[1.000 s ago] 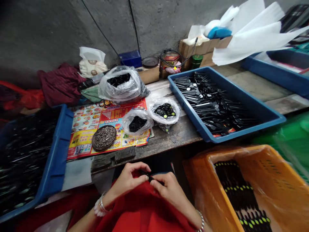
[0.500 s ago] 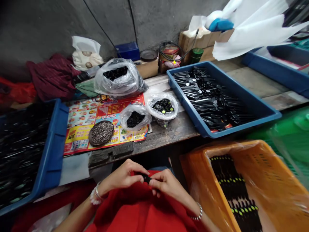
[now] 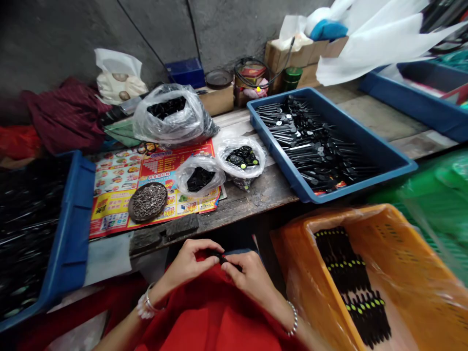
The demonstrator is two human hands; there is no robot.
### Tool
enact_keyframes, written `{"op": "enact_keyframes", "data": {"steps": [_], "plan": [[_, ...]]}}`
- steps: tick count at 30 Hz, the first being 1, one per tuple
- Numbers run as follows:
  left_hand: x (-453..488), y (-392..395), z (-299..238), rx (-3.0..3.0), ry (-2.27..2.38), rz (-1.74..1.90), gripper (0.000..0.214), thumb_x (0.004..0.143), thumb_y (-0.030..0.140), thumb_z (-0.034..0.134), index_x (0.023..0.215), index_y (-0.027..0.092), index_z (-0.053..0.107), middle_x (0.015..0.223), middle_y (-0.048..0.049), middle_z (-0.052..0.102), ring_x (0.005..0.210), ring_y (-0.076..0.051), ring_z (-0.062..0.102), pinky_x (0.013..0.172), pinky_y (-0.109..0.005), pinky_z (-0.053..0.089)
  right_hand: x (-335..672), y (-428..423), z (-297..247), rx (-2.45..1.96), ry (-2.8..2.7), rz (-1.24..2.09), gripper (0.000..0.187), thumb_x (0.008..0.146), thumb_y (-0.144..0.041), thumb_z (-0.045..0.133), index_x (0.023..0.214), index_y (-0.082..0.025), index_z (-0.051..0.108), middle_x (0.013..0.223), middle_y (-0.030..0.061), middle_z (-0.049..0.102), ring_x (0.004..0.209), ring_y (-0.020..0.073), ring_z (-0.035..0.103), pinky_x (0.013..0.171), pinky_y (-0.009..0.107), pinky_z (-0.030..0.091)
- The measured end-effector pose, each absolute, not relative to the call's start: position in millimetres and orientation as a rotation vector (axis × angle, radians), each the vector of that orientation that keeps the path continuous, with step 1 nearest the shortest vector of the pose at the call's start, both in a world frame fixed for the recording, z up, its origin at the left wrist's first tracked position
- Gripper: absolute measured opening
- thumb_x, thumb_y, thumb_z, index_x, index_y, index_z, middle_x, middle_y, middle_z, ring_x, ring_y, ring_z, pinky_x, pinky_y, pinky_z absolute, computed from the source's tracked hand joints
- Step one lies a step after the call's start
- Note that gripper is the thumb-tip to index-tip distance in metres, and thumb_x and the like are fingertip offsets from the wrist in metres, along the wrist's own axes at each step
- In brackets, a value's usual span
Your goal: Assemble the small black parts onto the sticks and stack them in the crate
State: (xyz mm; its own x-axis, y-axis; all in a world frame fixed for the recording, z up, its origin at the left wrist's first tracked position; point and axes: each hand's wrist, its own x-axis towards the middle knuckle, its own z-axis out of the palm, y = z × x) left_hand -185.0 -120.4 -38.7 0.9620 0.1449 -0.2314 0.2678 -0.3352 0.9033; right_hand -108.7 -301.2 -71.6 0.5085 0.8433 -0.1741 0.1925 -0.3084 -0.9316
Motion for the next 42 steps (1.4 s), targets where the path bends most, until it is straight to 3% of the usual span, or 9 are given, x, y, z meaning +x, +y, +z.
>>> {"op": "enact_keyframes", "data": {"steps": [5,9,12,15,19,24,30,37,42], "plan": [[-183.6,-118.3,-46.8,1.816,0.424,-0.049,0.025,0.072,0.024,0.068,0.094,0.019,0.075,0.095,-0.0060,0.077,0.082,-0.022,0.070,0.078,-0.030,0.055,-112.2,-294.3,-67.5,-1.801,-0.790,0.739,0.034,0.090,-0.023,0.052,0.057,-0.016,0.058,0.052,-0.0037,0.051,0.049,0.0099,0.040,0.052,0.026,0.023],[-176.1,-117.9,-57.9,1.662,0.619,-0.031,0.041,0.064,0.044,0.077,0.095,0.016,0.073,0.081,-0.0059,0.075,0.069,-0.022,0.068,0.064,-0.028,0.057,-107.0,-289.6,-65.4,-1.843,-0.724,0.569,0.027,0.087,-0.015,0.057,0.060,-0.016,0.063,0.055,-0.0034,0.058,0.050,0.0092,0.043,0.053,0.025,0.024],[-170.1,-121.0,-61.0,1.682,0.701,-0.075,0.047,0.055,0.053,0.081,0.082,0.016,0.075,0.077,-0.0067,0.076,0.074,-0.026,0.070,0.067,-0.029,0.058,-102.3,-291.2,-66.7,-1.956,-0.763,0.485,0.026,0.086,-0.016,0.063,0.061,-0.015,0.065,0.057,-0.0014,0.065,0.050,0.0098,0.046,0.052,0.025,0.025],[-167.4,-125.5,-57.4,1.711,0.776,-0.090,0.052,0.047,0.058,0.083,0.078,0.017,0.077,0.082,-0.0072,0.077,0.082,-0.030,0.071,0.072,-0.031,0.060,-101.4,-295.5,-67.6,-1.992,-0.799,0.497,0.020,0.090,-0.017,0.064,0.072,-0.015,0.072,0.068,0.0006,0.072,0.056,0.0111,0.056,0.053,0.024,0.029],[-164.5,-128.9,-48.3,1.664,0.815,-0.052,0.052,0.044,0.056,0.086,0.080,0.020,0.079,0.092,-0.0064,0.078,0.095,-0.031,0.070,0.083,-0.031,0.059,-100.5,-299.0,-66.3,-1.862,-0.808,0.529,0.017,0.095,-0.018,0.059,0.103,-0.018,0.075,0.097,0.0032,0.077,0.079,0.0142,0.068,0.067,0.019,0.041],[-162.2,-129.9,-31.5,1.219,0.912,0.110,0.052,0.041,0.049,0.093,0.081,0.020,0.075,0.084,-0.0066,0.078,0.083,-0.027,0.072,0.075,-0.031,0.061,-98.9,-302.6,-61.1,-1.734,-0.785,0.529,0.022,0.095,-0.018,0.056,0.106,-0.017,0.074,0.107,0.0067,0.075,0.097,0.0197,0.069,0.083,0.022,0.047],[-168.3,-121.8,-28.4,1.104,0.825,0.104,0.054,0.058,0.052,0.088,0.092,0.013,0.075,0.064,-0.0020,0.066,0.056,-0.011,0.058,0.054,-0.018,0.048,-57.0,-328.2,-38.3,-1.756,-0.751,0.405,0.022,0.096,-0.024,0.054,0.101,-0.018,0.074,0.091,0.0047,0.075,0.081,0.0183,0.069,0.074,0.025,0.050],[-182.5,-118.9,-49.3,1.207,0.750,0.120,0.056,0.066,0.059,0.081,0.100,0.017,0.064,0.059,-0.0004,0.063,0.047,-0.007,0.047,0.046,-0.016,0.033,50.7,-297.9,26.7,-2.020,-1.093,-0.119,0.021,0.097,-0.020,0.053,0.102,-0.018,0.073,0.097,0.0072,0.072,0.085,0.0202,0.067,0.077,0.029,0.048],[-191.2,-118.8,-51.5,1.244,0.686,0.168,0.052,0.068,0.053,0.082,0.101,0.020,0.060,0.070,-0.0007,0.062,0.051,-0.006,0.044,0.047,-0.016,0.032,87.6,-237.7,28.9,-2.328,-1.310,-0.107,0.017,0.089,-0.014,0.063,0.099,-0.016,0.075,0.098,0.0089,0.071,0.093,0.0246,0.065,0.079,0.031,0.046]]}}
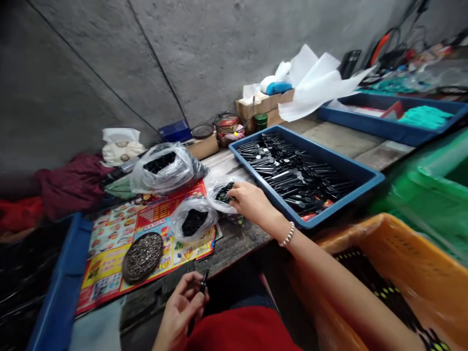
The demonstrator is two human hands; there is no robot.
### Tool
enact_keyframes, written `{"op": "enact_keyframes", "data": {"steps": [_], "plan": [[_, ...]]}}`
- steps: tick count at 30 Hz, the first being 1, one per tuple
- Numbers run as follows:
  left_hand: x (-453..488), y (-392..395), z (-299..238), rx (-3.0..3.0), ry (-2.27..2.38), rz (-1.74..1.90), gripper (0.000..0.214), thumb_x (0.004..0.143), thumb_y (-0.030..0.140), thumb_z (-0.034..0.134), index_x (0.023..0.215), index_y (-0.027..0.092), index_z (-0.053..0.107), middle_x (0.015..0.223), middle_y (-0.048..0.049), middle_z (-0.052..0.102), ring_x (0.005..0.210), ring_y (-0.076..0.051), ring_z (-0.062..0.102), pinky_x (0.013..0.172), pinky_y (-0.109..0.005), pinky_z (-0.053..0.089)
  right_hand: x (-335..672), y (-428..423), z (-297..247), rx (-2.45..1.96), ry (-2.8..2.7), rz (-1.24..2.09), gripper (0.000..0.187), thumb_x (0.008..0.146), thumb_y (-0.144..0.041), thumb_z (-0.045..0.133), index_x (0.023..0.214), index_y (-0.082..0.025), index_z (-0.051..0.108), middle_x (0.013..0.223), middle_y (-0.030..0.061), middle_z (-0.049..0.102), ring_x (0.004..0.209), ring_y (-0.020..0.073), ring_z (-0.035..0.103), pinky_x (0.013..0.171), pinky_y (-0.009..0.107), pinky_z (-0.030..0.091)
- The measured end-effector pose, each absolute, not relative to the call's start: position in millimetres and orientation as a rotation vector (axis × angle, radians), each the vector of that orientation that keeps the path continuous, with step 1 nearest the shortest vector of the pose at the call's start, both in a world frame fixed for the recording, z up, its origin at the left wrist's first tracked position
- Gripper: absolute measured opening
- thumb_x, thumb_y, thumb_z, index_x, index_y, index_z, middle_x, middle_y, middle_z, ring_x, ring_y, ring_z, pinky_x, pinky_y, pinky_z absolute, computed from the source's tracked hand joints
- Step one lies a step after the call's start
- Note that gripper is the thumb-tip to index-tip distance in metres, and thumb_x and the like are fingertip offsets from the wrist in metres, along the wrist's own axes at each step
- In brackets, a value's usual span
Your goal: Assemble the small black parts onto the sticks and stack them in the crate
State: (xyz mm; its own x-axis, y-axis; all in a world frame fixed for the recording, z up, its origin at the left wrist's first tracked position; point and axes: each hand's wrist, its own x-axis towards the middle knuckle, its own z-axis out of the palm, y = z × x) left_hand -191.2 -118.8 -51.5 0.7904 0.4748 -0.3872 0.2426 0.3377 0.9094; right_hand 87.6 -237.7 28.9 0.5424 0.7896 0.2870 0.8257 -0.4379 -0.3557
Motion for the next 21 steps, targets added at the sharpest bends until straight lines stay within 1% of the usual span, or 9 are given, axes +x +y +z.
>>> {"op": "enact_keyframes", "data": {"steps": [3,6,9,11,14,17,19,21], "plan": [[-198.0,-116.2,-55.5,1.238,0.646,0.167,0.051,0.066,0.050,0.084,0.100,0.019,0.061,0.075,-0.0003,0.059,0.054,-0.007,0.045,0.046,-0.016,0.033,87.6,-224.8,16.1,-2.403,-1.330,-0.090,0.014,0.086,-0.013,0.064,0.095,-0.016,0.075,0.096,0.0082,0.070,0.094,0.0247,0.064,0.077,0.030,0.045],[-199.8,-115.1,-60.6,1.196,0.633,0.186,0.052,0.063,0.051,0.085,0.096,0.018,0.062,0.071,0.0011,0.056,0.050,-0.006,0.044,0.044,-0.017,0.033,90.3,-226.3,1.2,-2.372,-1.341,-0.079,0.012,0.084,-0.012,0.062,0.089,-0.019,0.072,0.096,0.0060,0.069,0.091,0.0236,0.064,0.074,0.029,0.044],[-197.8,-116.1,-61.3,1.176,0.641,0.205,0.053,0.061,0.051,0.085,0.095,0.016,0.063,0.068,0.0013,0.056,0.048,-0.006,0.043,0.043,-0.019,0.035,97.4,-229.6,-7.5,-2.299,-1.356,-0.072,0.010,0.082,-0.014,0.060,0.085,-0.020,0.068,0.091,0.0055,0.069,0.086,0.0231,0.063,0.073,0.030,0.043],[-196.5,-117.1,-58.8,1.174,0.655,0.212,0.053,0.061,0.050,0.085,0.096,0.016,0.063,0.069,0.0003,0.058,0.049,-0.008,0.046,0.045,-0.020,0.036,98.7,-231.4,-7.0,-2.230,-1.325,-0.057,0.008,0.080,-0.016,0.060,0.083,-0.020,0.066,0.088,0.0055,0.069,0.081,0.0228,0.063,0.072,0.031,0.043],[-195.9,-117.7,-53.6,1.183,0.680,0.234,0.051,0.064,0.048,0.083,0.097,0.015,0.064,0.071,-0.0016,0.062,0.051,-0.008,0.050,0.047,-0.020,0.037,86.6,-235.7,0.7,-2.058,-1.166,-0.001,0.008,0.082,-0.026,0.061,0.084,-0.021,0.068,0.083,0.0052,0.070,0.076,0.0225,0.063,0.070,0.032,0.045],[-194.2,-118.0,-48.3,1.182,0.689,0.270,0.049,0.066,0.046,0.082,0.098,0.014,0.063,0.074,-0.0031,0.064,0.052,-0.009,0.052,0.048,-0.020,0.037,51.4,-242.1,5.6,-1.821,-0.908,0.218,0.017,0.080,-0.037,0.070,0.086,-0.021,0.070,0.082,0.0046,0.070,0.075,0.0224,0.063,0.068,0.030,0.048],[-191.6,-119.1,-44.6,1.164,0.683,0.303,0.047,0.068,0.044,0.081,0.099,0.014,0.062,0.075,-0.0032,0.065,0.052,-0.009,0.052,0.049,-0.020,0.038,16.9,-246.5,1.0,-1.655,-0.772,0.469,0.021,0.076,-0.039,0.076,0.086,-0.021,0.072,0.083,0.0042,0.070,0.075,0.0218,0.064,0.068,0.029,0.050],[-188.3,-121.5,-41.2,1.132,0.669,0.337,0.044,0.071,0.042,0.079,0.101,0.015,0.061,0.075,-0.0032,0.066,0.053,-0.009,0.052,0.049,-0.020,0.037,-22.1,-249.8,-10.4,-1.511,-0.678,0.705,0.020,0.075,-0.038,0.079,0.085,-0.021,0.074,0.081,0.0035,0.071,0.072,0.0195,0.063,0.065,0.026,0.050]]}}
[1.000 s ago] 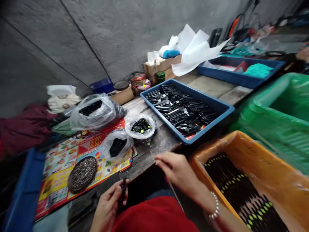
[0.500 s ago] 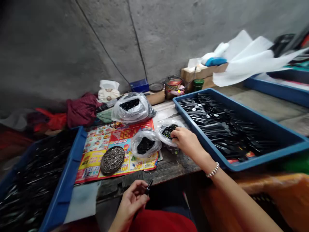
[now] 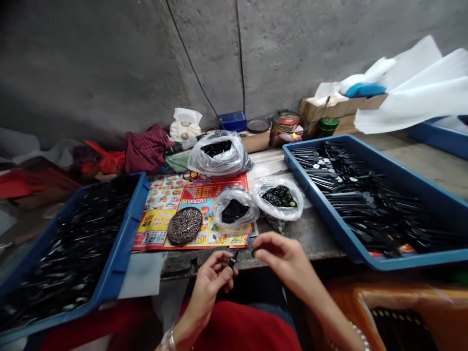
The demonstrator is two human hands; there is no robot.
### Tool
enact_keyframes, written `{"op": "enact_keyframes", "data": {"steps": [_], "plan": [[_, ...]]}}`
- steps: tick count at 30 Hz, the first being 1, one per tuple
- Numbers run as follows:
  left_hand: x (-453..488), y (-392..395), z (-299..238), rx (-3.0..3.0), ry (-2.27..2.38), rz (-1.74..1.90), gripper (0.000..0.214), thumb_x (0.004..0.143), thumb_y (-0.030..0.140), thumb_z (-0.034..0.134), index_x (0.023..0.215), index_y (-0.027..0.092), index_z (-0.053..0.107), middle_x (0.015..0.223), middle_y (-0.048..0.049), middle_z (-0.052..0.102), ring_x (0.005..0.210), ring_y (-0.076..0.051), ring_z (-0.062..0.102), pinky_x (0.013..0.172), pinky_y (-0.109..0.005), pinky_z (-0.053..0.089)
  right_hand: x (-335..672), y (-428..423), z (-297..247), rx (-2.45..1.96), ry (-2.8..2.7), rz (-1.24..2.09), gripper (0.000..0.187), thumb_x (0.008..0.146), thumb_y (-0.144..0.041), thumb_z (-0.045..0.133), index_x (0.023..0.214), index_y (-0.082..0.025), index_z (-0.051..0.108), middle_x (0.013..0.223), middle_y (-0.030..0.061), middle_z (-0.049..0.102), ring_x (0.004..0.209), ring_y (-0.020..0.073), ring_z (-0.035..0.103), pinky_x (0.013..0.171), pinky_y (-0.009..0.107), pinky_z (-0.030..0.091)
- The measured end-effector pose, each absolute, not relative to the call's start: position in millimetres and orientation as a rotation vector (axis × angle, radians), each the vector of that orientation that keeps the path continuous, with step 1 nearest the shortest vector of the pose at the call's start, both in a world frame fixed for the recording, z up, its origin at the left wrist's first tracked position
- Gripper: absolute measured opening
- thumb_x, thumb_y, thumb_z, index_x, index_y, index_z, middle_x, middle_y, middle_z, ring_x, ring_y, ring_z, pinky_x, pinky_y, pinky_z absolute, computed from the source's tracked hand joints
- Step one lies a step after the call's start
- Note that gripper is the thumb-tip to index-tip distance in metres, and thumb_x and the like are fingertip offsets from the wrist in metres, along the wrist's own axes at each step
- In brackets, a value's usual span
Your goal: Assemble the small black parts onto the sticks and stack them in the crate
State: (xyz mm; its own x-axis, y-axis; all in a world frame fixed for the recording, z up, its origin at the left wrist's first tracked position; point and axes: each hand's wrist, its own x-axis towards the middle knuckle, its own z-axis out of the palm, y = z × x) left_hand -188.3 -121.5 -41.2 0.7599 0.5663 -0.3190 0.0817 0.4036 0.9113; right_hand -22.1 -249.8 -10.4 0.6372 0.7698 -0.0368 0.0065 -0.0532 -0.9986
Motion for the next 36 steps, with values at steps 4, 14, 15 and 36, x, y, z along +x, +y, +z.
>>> {"op": "enact_keyframes", "data": {"steps": [4,14,15,36], "plan": [[-184.3,-128.9,-38.4,1.052,0.645,0.413,0.040,0.075,0.037,0.077,0.105,0.016,0.060,0.078,-0.0037,0.066,0.057,-0.010,0.054,0.054,-0.021,0.041,-94.8,-250.2,-40.3,-1.234,-0.506,0.973,0.019,0.073,-0.035,0.082,0.080,-0.020,0.075,0.075,0.0021,0.070,0.064,0.0157,0.061,0.062,0.024,0.050],[-186.9,-139.3,-52.6,1.185,0.716,0.472,0.028,0.077,0.031,0.073,0.100,0.017,0.065,0.084,-0.0057,0.070,0.060,-0.012,0.056,0.058,-0.023,0.045,-154.7,-240.4,-71.6,-1.162,-0.081,0.993,0.044,0.055,-0.051,0.091,0.075,-0.014,0.078,0.065,0.0057,0.069,0.055,0.0168,0.060,0.057,0.028,0.052],[-186.6,-139.0,-53.9,1.202,0.716,0.473,0.028,0.076,0.030,0.073,0.100,0.017,0.066,0.083,-0.0057,0.071,0.060,-0.012,0.056,0.057,-0.023,0.045,-155.4,-241.3,-72.1,-1.157,-0.073,0.999,0.044,0.055,-0.051,0.091,0.076,-0.014,0.079,0.066,0.0063,0.070,0.056,0.0173,0.060,0.058,0.029,0.053],[-197.2,-138.3,-52.6,1.227,0.699,0.380,0.027,0.079,0.031,0.070,0.102,0.016,0.067,0.083,-0.0052,0.070,0.057,-0.011,0.054,0.058,-0.024,0.045,-117.6,-264.5,-61.5,-1.148,0.029,0.951,0.041,0.054,-0.042,0.094,0.085,-0.017,0.079,0.085,0.0097,0.076,0.070,0.0218,0.070,0.068,0.032,0.057]]}}
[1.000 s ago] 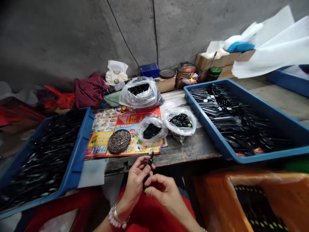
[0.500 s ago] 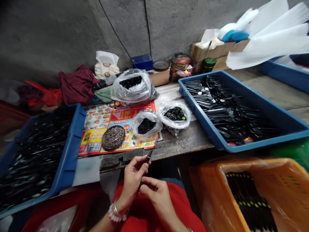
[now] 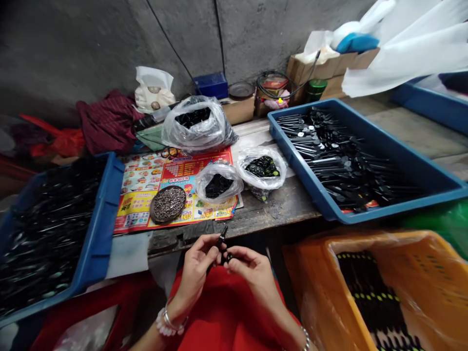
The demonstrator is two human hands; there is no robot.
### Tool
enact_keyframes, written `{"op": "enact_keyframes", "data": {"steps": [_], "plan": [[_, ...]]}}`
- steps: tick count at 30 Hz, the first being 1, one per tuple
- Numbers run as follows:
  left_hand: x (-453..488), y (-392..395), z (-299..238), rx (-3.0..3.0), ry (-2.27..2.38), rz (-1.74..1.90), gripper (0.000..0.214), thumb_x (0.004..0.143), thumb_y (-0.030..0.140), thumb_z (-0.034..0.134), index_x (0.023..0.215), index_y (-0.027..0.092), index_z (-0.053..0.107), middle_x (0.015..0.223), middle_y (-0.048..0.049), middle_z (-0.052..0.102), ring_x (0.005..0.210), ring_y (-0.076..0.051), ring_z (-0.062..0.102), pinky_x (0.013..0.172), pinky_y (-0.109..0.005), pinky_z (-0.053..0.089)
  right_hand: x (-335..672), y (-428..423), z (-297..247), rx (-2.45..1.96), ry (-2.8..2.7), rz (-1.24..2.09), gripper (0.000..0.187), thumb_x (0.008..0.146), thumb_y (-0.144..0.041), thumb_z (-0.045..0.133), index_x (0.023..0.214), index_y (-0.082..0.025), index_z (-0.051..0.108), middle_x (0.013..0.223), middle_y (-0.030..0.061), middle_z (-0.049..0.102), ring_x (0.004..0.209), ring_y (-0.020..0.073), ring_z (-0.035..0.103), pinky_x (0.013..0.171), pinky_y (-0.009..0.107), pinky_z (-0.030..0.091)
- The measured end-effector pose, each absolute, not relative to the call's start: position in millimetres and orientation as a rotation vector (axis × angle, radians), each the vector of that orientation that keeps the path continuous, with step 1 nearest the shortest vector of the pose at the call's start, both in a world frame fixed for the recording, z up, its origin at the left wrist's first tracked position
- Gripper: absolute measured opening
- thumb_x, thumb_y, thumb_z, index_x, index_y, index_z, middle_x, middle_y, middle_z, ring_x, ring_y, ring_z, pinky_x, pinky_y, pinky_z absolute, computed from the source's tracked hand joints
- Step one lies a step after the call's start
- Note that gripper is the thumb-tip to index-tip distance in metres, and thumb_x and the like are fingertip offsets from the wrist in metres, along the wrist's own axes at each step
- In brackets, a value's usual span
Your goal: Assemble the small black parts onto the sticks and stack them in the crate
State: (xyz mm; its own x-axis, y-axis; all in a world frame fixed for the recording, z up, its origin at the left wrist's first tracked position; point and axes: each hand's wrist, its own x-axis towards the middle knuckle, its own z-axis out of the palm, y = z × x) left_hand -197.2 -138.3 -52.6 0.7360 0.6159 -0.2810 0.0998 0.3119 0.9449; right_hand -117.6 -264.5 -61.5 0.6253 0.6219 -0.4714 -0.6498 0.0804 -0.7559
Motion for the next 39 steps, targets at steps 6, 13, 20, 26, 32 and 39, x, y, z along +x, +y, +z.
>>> {"op": "enact_keyframes", "data": {"steps": [6,13,20,26,32,39], "plan": [[-198.6,-143.2,-48.0,1.244,0.679,0.340,0.023,0.078,0.029,0.071,0.097,0.017,0.070,0.080,-0.0025,0.067,0.058,-0.011,0.054,0.057,-0.023,0.045,-108.5,-267.3,-68.6,-1.140,0.008,0.881,0.038,0.061,-0.040,0.091,0.091,-0.020,0.079,0.088,0.0080,0.076,0.076,0.0205,0.070,0.075,0.031,0.057],[-199.2,-146.2,-49.0,1.331,0.655,0.316,0.020,0.077,0.026,0.072,0.094,0.016,0.072,0.080,-0.0026,0.068,0.060,-0.011,0.057,0.059,-0.023,0.048,-111.6,-265.7,-71.1,-1.176,0.071,0.838,0.045,0.055,-0.045,0.093,0.087,-0.017,0.079,0.081,0.0083,0.075,0.069,0.0214,0.069,0.069,0.034,0.058],[-199.9,-147.0,-53.8,1.398,0.614,0.316,0.018,0.080,0.025,0.069,0.096,0.017,0.073,0.084,-0.0036,0.070,0.063,-0.012,0.058,0.061,-0.022,0.049,-112.2,-264.7,-72.1,-1.221,0.105,0.770,0.044,0.051,-0.042,0.094,0.082,-0.017,0.078,0.079,0.0065,0.075,0.068,0.0192,0.068,0.068,0.031,0.056],[-200.3,-147.1,-59.0,1.417,0.604,0.327,0.018,0.081,0.024,0.069,0.097,0.018,0.074,0.085,-0.0033,0.072,0.063,-0.011,0.059,0.061,-0.021,0.050,-115.3,-263.3,-72.4,-1.270,0.093,0.722,0.037,0.054,-0.038,0.092,0.081,-0.017,0.078,0.079,0.0057,0.075,0.069,0.0190,0.067,0.068,0.029,0.056],[-201.4,-150.2,-64.6,1.416,0.611,0.338,0.019,0.082,0.026,0.069,0.099,0.019,0.075,0.088,-0.0039,0.072,0.062,-0.011,0.057,0.060,-0.021,0.049,-118.8,-262.8,-68.7,-1.332,0.031,0.658,0.028,0.059,-0.035,0.087,0.079,-0.018,0.076,0.077,0.0047,0.075,0.071,0.0207,0.068,0.069,0.029,0.057],[-204.3,-155.5,-69.3,1.405,0.620,0.340,0.019,0.084,0.030,0.068,0.100,0.021,0.075,0.091,-0.0048,0.072,0.073,-0.015,0.060,0.068,-0.023,0.049,-121.6,-262.6,-65.2,-1.418,-0.046,0.570,0.018,0.064,-0.031,0.082,0.075,-0.018,0.074,0.071,0.0030,0.072,0.067,0.0192,0.066,0.063,0.026,0.056]]}}
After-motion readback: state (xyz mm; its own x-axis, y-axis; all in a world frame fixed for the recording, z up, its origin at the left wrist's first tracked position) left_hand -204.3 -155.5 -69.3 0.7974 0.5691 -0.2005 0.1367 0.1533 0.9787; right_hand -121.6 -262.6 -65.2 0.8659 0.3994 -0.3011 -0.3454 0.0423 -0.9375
